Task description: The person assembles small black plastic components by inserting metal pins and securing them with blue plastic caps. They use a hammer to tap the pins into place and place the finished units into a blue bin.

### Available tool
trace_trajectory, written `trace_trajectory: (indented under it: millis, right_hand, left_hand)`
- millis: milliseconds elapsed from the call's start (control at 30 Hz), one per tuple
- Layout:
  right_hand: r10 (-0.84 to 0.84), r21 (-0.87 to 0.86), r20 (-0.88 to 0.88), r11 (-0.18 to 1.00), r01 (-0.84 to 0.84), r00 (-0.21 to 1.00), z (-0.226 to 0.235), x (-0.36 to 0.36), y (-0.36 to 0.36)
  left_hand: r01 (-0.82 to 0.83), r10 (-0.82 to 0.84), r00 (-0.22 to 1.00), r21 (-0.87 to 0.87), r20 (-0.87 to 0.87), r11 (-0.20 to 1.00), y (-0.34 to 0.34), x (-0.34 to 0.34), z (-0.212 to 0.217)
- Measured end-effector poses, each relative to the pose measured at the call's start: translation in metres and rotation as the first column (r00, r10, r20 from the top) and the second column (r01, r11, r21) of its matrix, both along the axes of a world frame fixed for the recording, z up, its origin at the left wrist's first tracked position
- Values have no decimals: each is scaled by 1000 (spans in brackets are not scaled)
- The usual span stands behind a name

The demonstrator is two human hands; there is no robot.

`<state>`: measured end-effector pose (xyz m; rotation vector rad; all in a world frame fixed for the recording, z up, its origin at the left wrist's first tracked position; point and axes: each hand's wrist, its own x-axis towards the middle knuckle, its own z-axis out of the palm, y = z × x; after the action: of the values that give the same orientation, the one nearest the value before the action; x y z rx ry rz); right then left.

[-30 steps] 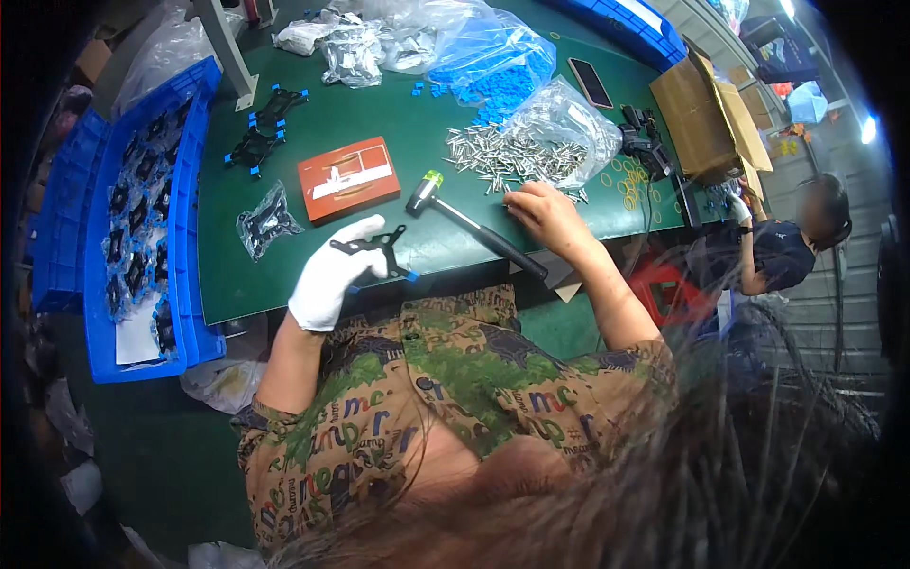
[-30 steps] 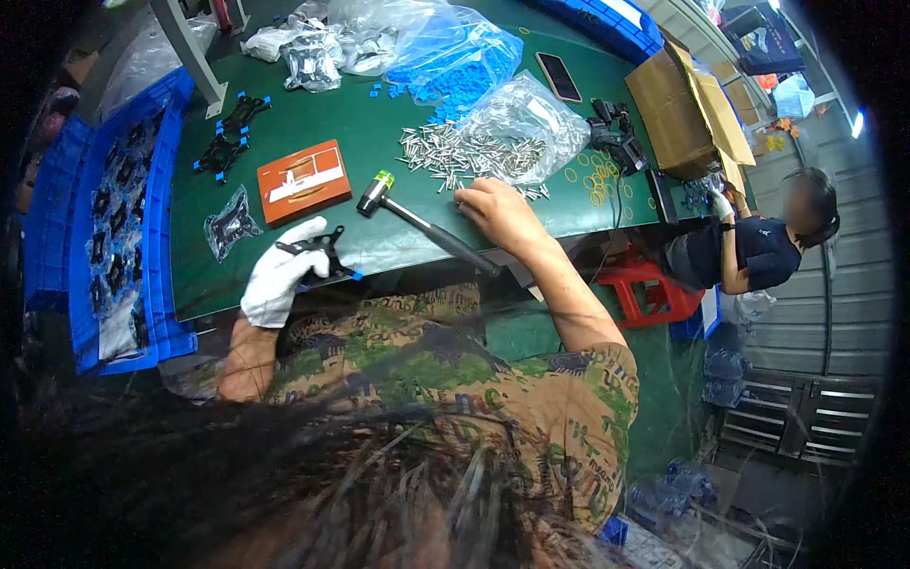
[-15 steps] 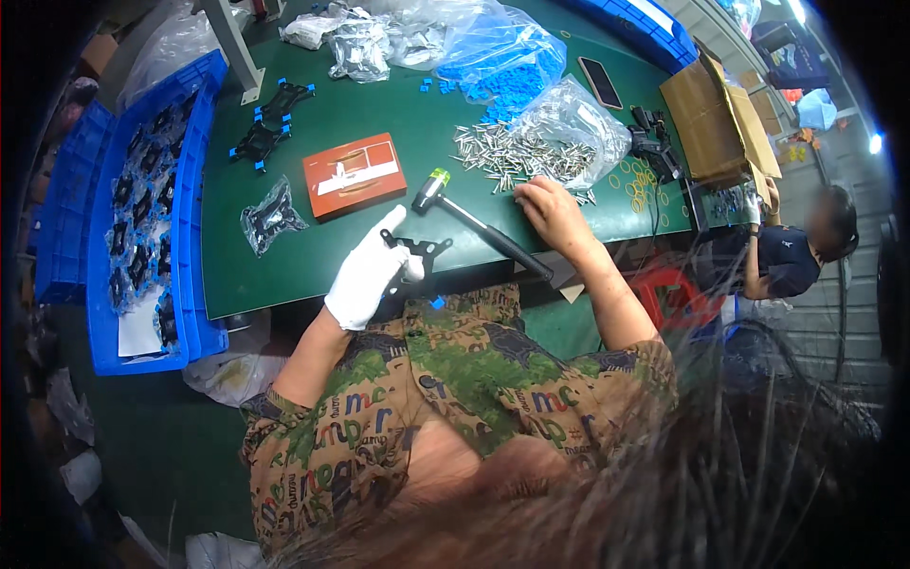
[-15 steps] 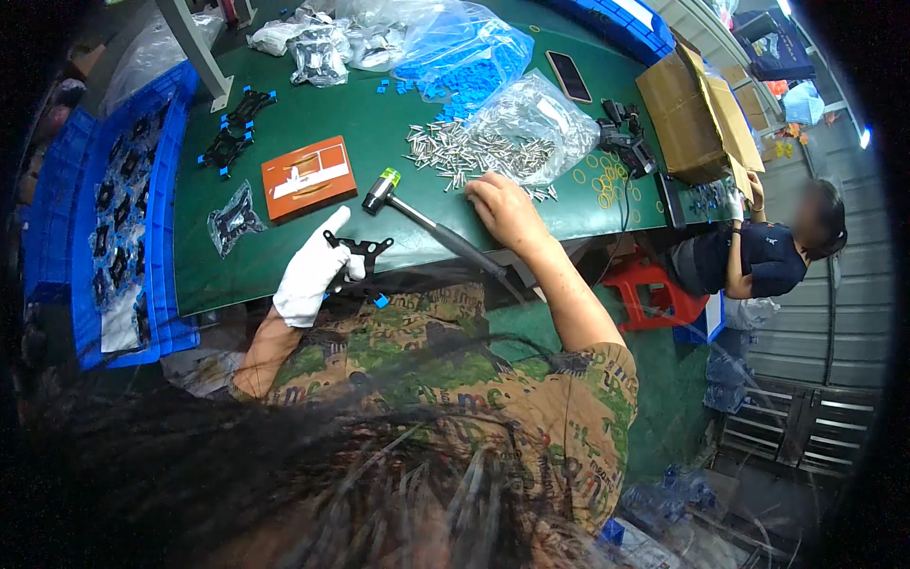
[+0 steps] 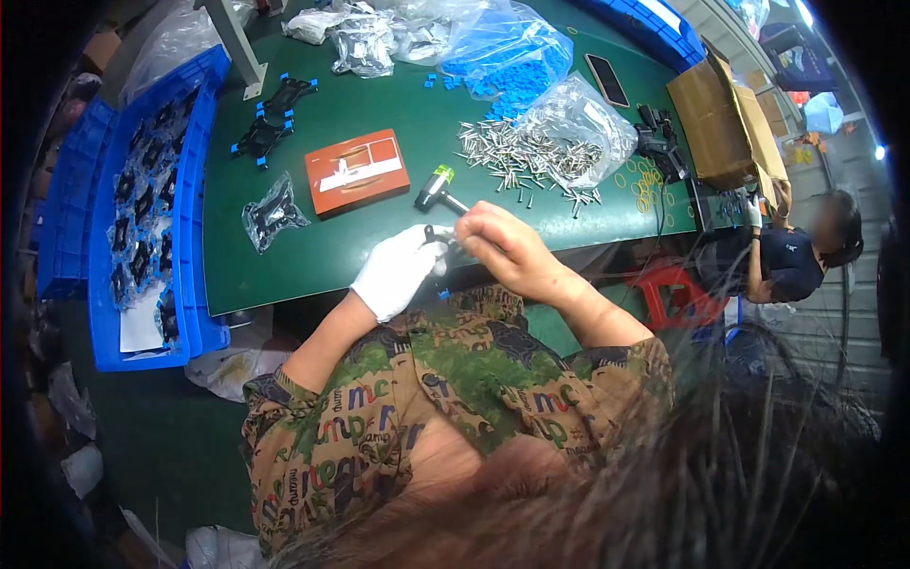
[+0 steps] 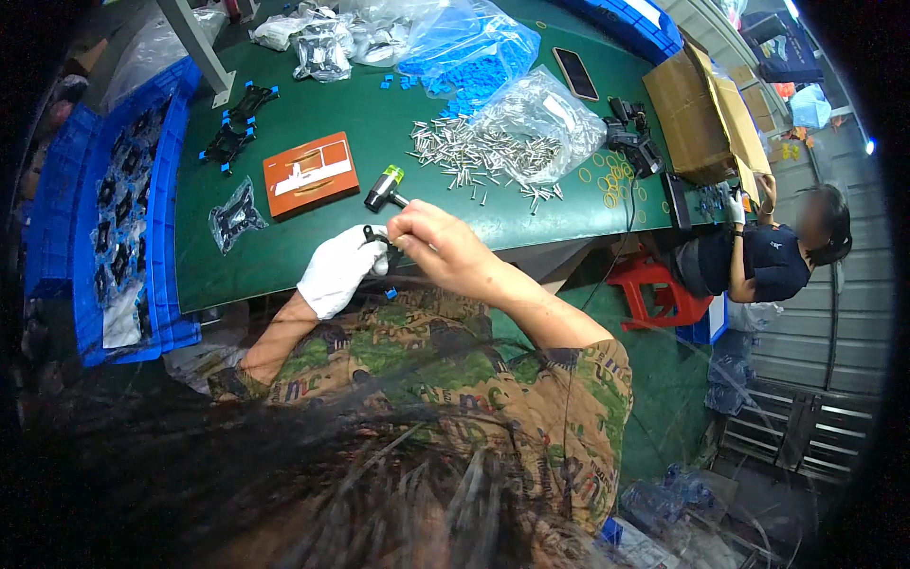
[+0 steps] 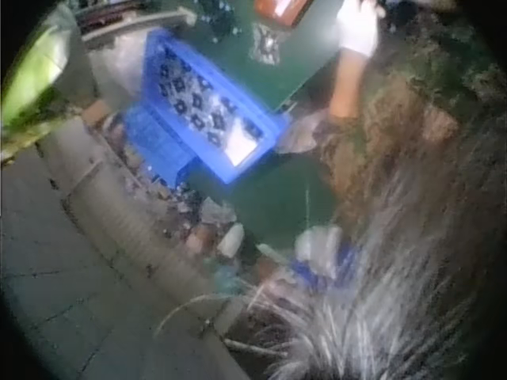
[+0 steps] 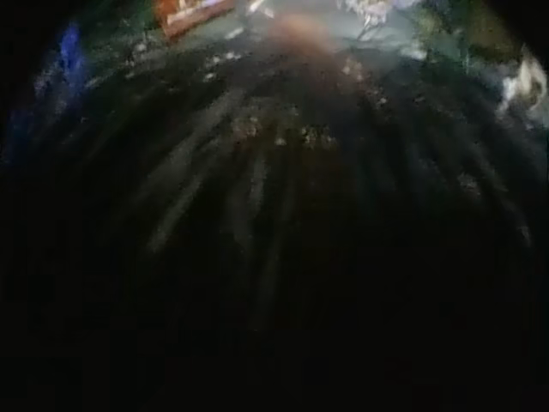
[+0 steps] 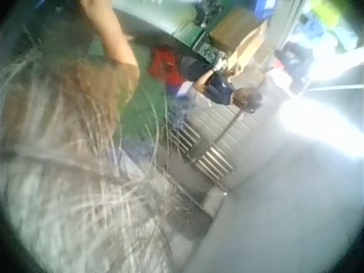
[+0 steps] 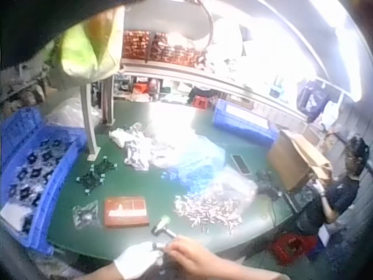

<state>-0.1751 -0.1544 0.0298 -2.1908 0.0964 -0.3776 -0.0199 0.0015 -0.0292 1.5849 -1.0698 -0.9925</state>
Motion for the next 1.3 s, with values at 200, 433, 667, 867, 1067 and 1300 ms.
trace_trajectory:
  millis: [200, 433, 667, 867, 1067, 1300]
  right_hand:
    - [23, 6, -14, 1000, -23, 1000, -9, 9, 7]
    - [-72, -133, 47, 988, 78, 996, -13, 16, 25]
    - [-80, -247, 173, 961, 122, 982, -18, 24, 23]
    - [63, -422, 95, 906, -17, 993, -19, 21, 7]
    - [204, -583, 159, 809, -75, 966, -34, 21, 3]
    - [239, -661, 117, 744, -104, 964, -44, 18, 5]
  left_hand:
    - [34, -44, 987, 66, 153, 997, 2, 2, -1]
    - [35, -37, 963, 10, 267, 999, 5, -1, 4]
    - [85, -14, 891, -136, 454, 987, 12, 4, -5]
    - [171, -148, 973, 128, -177, 977, 21, 14, 2]
    - [220, -212, 973, 98, -88, 971, 27, 13, -5]
    - [277, -279, 959, 47, 45, 960, 31, 13, -10]
